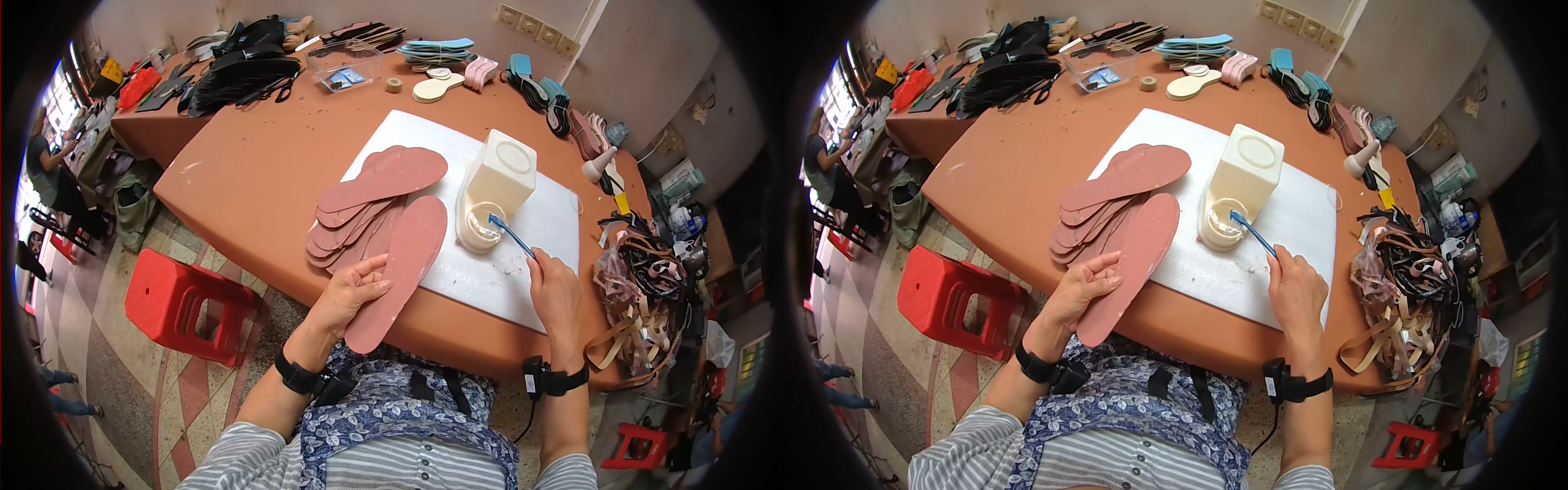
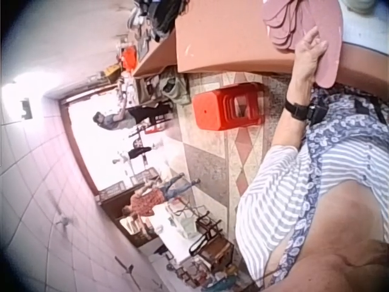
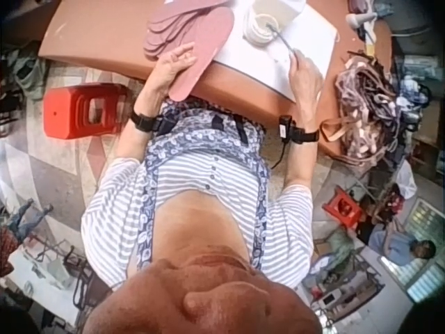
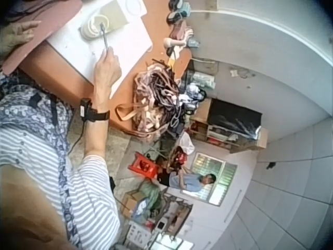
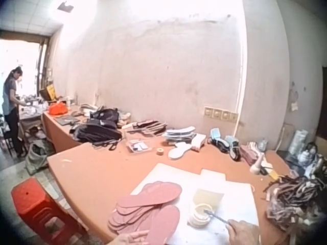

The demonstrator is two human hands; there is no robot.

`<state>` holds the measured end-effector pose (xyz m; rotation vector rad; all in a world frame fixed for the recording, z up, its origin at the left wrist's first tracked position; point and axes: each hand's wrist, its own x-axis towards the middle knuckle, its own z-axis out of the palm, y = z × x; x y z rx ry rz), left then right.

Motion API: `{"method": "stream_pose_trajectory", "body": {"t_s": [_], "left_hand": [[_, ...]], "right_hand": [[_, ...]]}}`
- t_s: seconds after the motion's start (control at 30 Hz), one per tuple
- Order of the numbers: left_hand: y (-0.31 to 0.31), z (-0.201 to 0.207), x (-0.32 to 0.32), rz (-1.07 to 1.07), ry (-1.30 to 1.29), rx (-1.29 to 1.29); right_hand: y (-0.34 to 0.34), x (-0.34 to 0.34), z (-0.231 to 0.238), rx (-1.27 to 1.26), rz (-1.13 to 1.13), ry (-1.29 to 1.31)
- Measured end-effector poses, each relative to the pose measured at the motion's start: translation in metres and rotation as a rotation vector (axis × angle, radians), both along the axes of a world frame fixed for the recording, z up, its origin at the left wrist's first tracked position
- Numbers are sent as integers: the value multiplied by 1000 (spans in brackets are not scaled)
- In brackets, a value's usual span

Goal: The recorder applies adhesive to a stack of shoe insoles using a small brush and a container of glue.

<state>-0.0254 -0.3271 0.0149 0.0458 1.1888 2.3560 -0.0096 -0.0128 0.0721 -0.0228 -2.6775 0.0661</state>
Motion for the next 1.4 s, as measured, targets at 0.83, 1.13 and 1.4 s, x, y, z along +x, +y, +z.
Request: {"method": "stream_pose_trajectory", "body": {"t_s": [0.83, 1.13, 1.4], "left_hand": [[5, -8, -2, -17, -41, 19], [19, -9, -3, -52, -63, 9], [27, -9, -2, -52, -77, 44]], "right_hand": [[1, -16, 16, 12, 37, -93], [-4, 7, -7, -361, 0, -66], [-9, 18, -21, -591, -1, -71]]}}
